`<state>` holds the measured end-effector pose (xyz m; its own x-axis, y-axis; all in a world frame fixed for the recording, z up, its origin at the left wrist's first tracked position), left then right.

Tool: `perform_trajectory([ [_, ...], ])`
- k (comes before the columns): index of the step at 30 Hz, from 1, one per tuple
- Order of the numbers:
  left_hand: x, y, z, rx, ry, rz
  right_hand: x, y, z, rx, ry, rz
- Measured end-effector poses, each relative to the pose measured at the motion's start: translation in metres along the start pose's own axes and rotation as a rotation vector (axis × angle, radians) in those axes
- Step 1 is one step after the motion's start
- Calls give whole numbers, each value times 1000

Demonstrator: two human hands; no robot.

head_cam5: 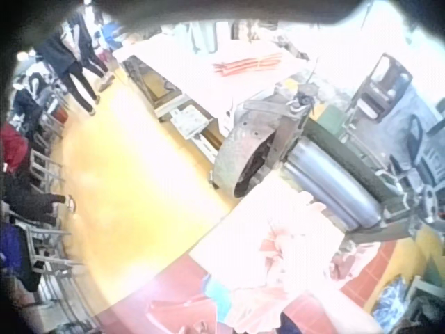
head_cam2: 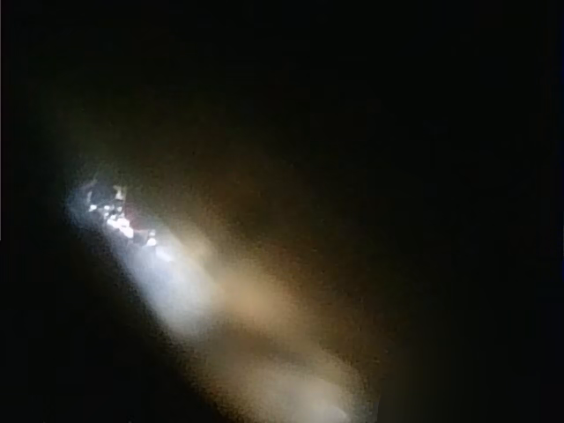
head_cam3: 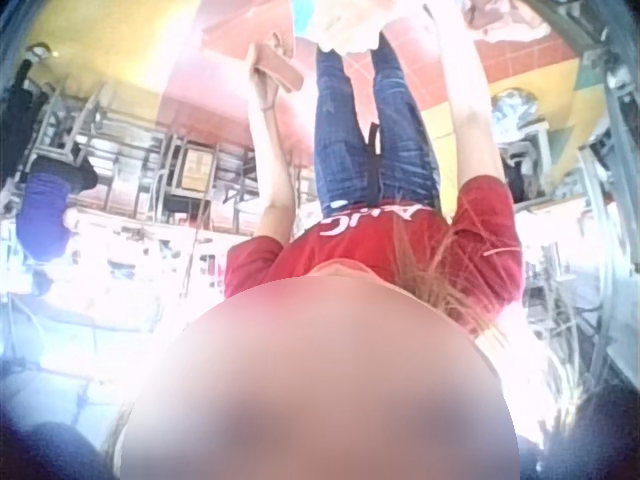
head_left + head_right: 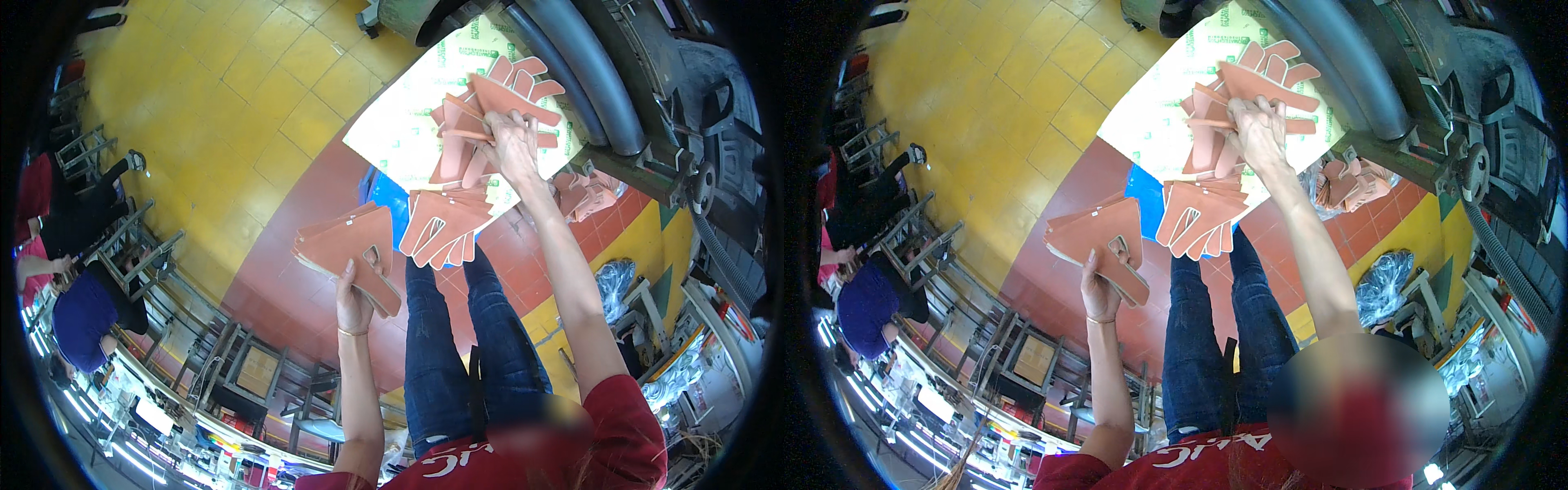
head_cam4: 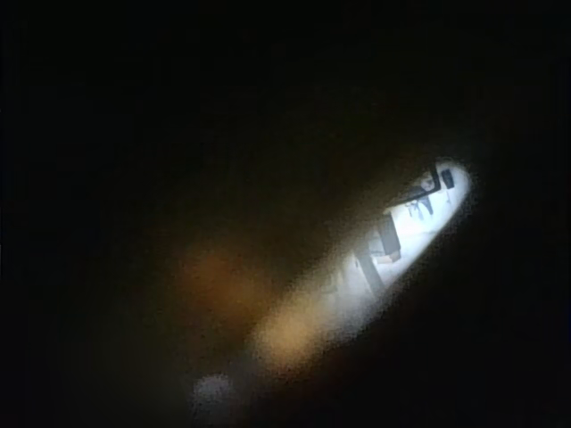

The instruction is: The person repeatedly picks up reddish-brown leather pieces, aligns them, and stacks them into a neat pile on a blue stool. They occasionally adjust the stack and move pieces between their hands and the stool.

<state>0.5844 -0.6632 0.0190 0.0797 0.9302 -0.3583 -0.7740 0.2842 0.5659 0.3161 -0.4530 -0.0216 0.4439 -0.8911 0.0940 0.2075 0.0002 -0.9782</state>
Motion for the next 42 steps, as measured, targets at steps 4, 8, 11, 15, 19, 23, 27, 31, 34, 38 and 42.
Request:
perform_trajectory([
  [4, 1, 1, 1, 28, -20, 19, -2, -41, -1, -232, 8, -20],
  [8, 2, 7, -3, -69, 67, -42, 34, -83, 20, -108, 60, -466],
  [11, 10, 22, -8, 175, 79, 27, 95, -97, 64, 235, 34, -727],
  [15, 23, 10, 0, 106, -165, -81, 138, -89, 99, 595, 25, -1053],
  [19, 16, -22, 11, 41, -143, -227, 117, -70, 103, 276, 137, -711],
  [23, 23, -37, 9, 211, -473, -213, 103, -41, 125, 503, 150, -716],
  [27, 25, -33, 3, 177, -474, -283, 100, -31, 140, 369, 170, -701],
  [31, 28, -21, -1, 233, -610, -165, 107, -29, 137, 211, 200, -815],
  [34, 33, -17, -3, 285, -760, 34, 109, -30, 136, 72, 282, -868],
  [38, 36, -32, -6, 154, -620, -110, 108, -32, 163, -85, 375, -890],
  [42, 14, -67, -22, -152, -231, -434, 107, 8, 193, 174, 657, -1415],
])
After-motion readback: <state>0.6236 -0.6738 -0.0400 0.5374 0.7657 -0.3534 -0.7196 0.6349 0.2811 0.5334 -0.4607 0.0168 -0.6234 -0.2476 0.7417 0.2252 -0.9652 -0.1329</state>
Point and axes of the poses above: each hand's wrist, its own z-axis away from the middle knuckle, its own y-axis out of the palm, x = y × z, the point moved 3 cm from there along -z, towards the middle knuckle, and after that the axes turned 13 degrees about z, right-handed, at the moved point
